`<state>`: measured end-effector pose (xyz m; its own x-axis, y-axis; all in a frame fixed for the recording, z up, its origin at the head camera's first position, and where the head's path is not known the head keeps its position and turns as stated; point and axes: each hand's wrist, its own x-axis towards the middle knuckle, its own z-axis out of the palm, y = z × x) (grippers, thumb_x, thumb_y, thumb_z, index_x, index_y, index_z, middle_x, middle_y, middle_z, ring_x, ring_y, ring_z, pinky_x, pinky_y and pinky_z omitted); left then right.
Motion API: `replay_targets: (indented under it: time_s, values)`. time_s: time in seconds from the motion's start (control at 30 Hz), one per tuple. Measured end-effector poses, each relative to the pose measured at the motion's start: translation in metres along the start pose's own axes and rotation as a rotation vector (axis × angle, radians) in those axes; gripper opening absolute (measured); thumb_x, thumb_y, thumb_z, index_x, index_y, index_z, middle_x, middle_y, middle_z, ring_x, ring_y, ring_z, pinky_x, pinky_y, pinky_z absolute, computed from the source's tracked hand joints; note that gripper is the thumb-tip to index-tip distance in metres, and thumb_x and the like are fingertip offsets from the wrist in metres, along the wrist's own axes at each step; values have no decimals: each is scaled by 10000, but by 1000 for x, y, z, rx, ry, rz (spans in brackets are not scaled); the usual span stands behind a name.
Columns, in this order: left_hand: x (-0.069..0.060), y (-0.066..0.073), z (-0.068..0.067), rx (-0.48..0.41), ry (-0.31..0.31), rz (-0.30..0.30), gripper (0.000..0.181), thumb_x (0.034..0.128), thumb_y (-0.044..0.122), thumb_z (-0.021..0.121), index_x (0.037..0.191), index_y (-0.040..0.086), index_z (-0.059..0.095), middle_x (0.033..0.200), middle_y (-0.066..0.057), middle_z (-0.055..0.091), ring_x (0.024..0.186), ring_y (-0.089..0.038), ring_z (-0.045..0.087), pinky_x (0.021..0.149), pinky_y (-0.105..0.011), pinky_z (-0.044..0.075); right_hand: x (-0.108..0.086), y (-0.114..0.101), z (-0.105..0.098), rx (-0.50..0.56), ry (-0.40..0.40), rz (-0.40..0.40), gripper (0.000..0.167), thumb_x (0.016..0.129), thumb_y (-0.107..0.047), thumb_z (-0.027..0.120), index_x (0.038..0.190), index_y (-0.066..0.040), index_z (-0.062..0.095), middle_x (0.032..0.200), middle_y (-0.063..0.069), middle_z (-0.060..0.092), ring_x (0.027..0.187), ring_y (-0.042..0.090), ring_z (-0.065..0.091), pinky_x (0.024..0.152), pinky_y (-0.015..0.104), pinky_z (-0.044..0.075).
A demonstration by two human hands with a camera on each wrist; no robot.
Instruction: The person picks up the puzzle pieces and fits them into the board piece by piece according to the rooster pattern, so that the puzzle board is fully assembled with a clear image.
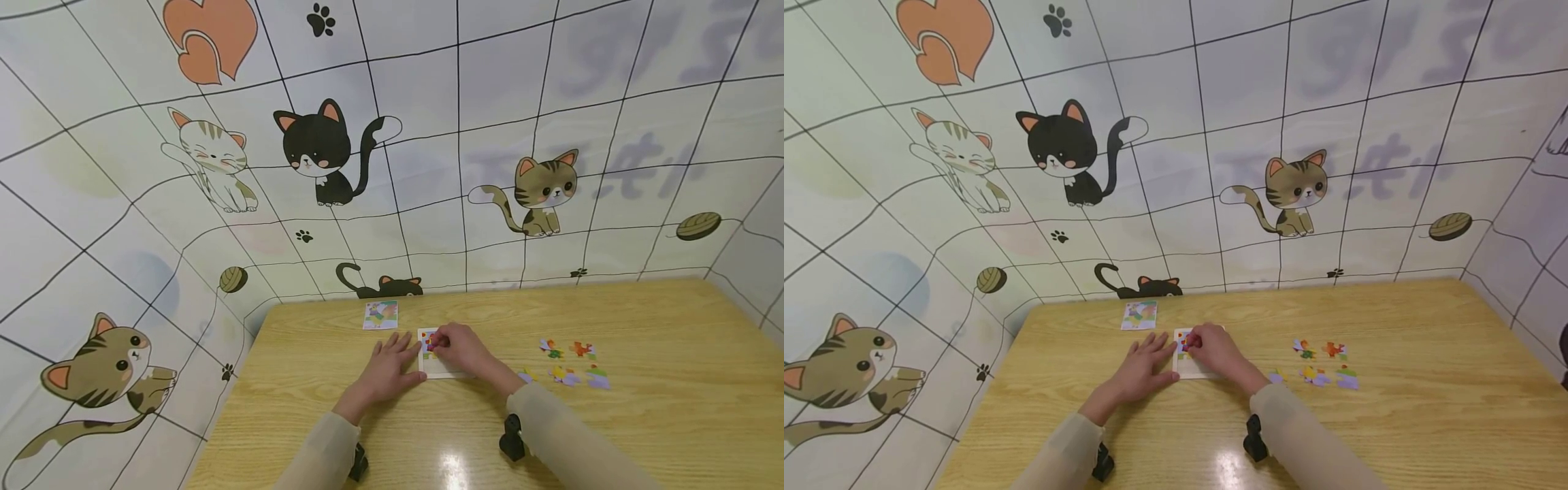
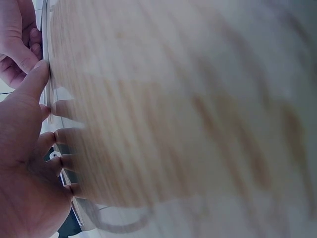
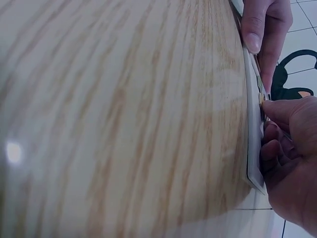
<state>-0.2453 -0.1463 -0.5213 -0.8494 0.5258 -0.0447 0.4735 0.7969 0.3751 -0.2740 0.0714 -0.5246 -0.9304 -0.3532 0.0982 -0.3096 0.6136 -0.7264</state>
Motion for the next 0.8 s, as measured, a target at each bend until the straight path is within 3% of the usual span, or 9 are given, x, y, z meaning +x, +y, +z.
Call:
replay_targets:
  time_s: [0.2,0.43,0.8]
  values:
    - [0,-1,1,6,1,3,678,1013,487,607,1559,114,457,1644,-155,313,1528,-409,208,1182,-657,167,0,1,0,-8,18,-35,46,871,-3,765,909,-27,750,821,-26,619,776,106,553,723,318,494]
    - [0,-1,1,3,-1,1,674,1012,481,613,1558,116,459,1643,-151,317,1528,-407,210,1184,-654,167,-1,3,1,-98,22,-109,40,908,-66,765,918,-29,779,846,-29,621,785,104,550,730,317,498]
    - [0,-1,0,12,0,4,669,1015,475,612,1557,114,460,1642,-154,318,1526,-411,215,1178,-663,176,-4,6,4,-112,29,-115,107,896,-90,787,1002,-79,790,932,-12,616,830,137,553,766,364,491]
